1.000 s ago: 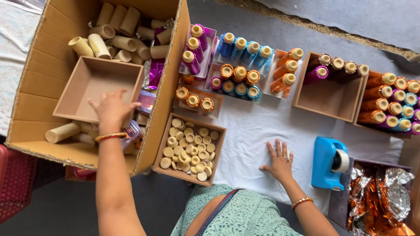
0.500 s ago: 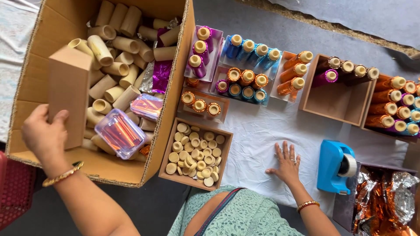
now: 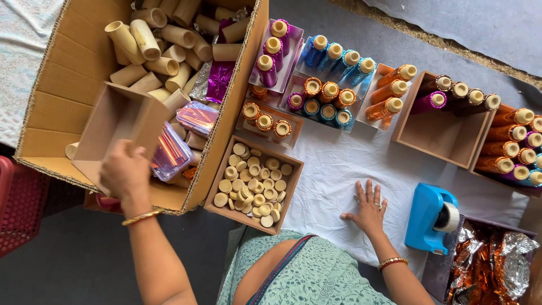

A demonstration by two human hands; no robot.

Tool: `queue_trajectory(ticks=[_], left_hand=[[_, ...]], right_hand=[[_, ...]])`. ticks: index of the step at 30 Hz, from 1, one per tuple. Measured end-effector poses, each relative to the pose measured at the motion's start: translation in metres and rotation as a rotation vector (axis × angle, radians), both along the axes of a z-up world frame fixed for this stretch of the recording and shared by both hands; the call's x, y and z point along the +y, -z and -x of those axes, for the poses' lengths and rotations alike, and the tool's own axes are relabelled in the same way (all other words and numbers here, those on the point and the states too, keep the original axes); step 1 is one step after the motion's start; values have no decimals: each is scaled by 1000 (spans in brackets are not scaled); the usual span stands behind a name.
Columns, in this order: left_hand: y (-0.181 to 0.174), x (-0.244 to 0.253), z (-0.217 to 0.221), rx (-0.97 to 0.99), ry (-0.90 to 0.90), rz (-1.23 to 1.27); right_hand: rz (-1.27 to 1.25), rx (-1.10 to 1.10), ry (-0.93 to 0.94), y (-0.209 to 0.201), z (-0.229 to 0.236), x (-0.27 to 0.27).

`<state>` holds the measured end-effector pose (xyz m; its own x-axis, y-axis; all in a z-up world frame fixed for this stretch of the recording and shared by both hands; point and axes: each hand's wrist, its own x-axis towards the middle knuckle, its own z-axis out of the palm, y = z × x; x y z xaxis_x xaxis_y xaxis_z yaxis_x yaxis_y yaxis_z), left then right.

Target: The person picks up a cylindrical object and wipes it with a white cloth. They then wrap the cylinder in a sheet of shiny purple foil, folding the edges and securing the bottom with a piece of tape. Finally, they place the wrapped cylinder into a wooden box.

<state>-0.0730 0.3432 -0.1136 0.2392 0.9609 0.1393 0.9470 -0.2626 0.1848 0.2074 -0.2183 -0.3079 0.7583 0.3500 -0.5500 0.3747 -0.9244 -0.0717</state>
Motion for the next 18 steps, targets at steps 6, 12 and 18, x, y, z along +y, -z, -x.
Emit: queue_trajectory(ticks=[6, 12, 18], left_hand=[[-10, -5, -14, 291, 13, 329], [-43, 31, -62, 257, 169, 343], [12, 110, -181, 104, 456, 246]], right_hand=[[-21, -19, -2, -2, 2, -1], [8, -13, 26, 1, 3, 1], [67, 0, 65, -6, 3, 8]])
